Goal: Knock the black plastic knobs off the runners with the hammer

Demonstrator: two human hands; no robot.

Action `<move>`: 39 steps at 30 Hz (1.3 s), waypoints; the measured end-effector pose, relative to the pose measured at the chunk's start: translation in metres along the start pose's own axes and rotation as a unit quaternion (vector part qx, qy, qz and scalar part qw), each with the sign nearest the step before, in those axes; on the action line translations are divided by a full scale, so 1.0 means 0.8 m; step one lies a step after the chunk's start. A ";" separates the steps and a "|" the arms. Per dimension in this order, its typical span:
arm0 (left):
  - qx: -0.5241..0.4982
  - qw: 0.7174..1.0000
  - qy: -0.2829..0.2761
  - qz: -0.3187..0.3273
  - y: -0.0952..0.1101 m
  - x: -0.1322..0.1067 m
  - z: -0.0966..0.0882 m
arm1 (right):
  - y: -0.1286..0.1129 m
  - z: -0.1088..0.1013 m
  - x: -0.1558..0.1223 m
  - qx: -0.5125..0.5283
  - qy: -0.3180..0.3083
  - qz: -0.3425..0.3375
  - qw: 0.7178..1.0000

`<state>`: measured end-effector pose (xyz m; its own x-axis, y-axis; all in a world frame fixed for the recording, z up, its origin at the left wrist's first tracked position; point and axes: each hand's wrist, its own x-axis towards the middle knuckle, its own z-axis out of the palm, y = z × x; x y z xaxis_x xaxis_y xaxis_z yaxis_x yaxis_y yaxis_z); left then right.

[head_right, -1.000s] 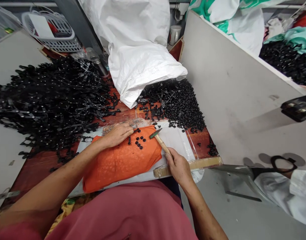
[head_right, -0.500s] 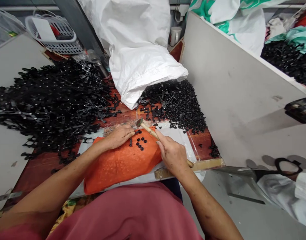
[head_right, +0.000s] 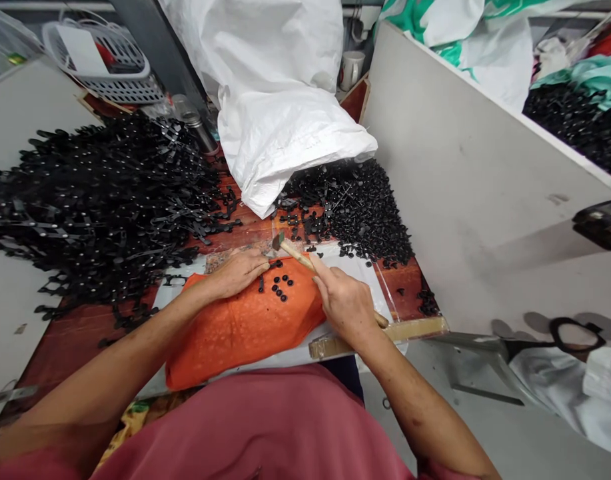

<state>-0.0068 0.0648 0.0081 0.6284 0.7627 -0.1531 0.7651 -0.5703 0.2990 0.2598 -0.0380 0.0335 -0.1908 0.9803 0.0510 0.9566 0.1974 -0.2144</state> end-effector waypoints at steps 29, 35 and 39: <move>-0.026 0.987 0.104 -0.118 0.030 -0.064 0.006 | 0.015 0.021 -0.049 0.133 -0.021 0.077 0.988; -0.072 0.967 0.148 -0.193 0.031 -0.087 0.019 | -0.005 0.016 -0.049 0.160 -0.051 0.023 0.986; -0.130 0.953 0.164 -0.220 0.028 -0.097 0.026 | -0.019 0.015 -0.031 0.136 -0.082 -0.008 0.987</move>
<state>-0.0353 -0.0132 0.0075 0.1446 0.9891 -0.0274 0.8567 -0.1113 0.5036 0.2476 -0.0650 0.0237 -0.2596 0.9607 -0.0984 0.8629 0.1850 -0.4703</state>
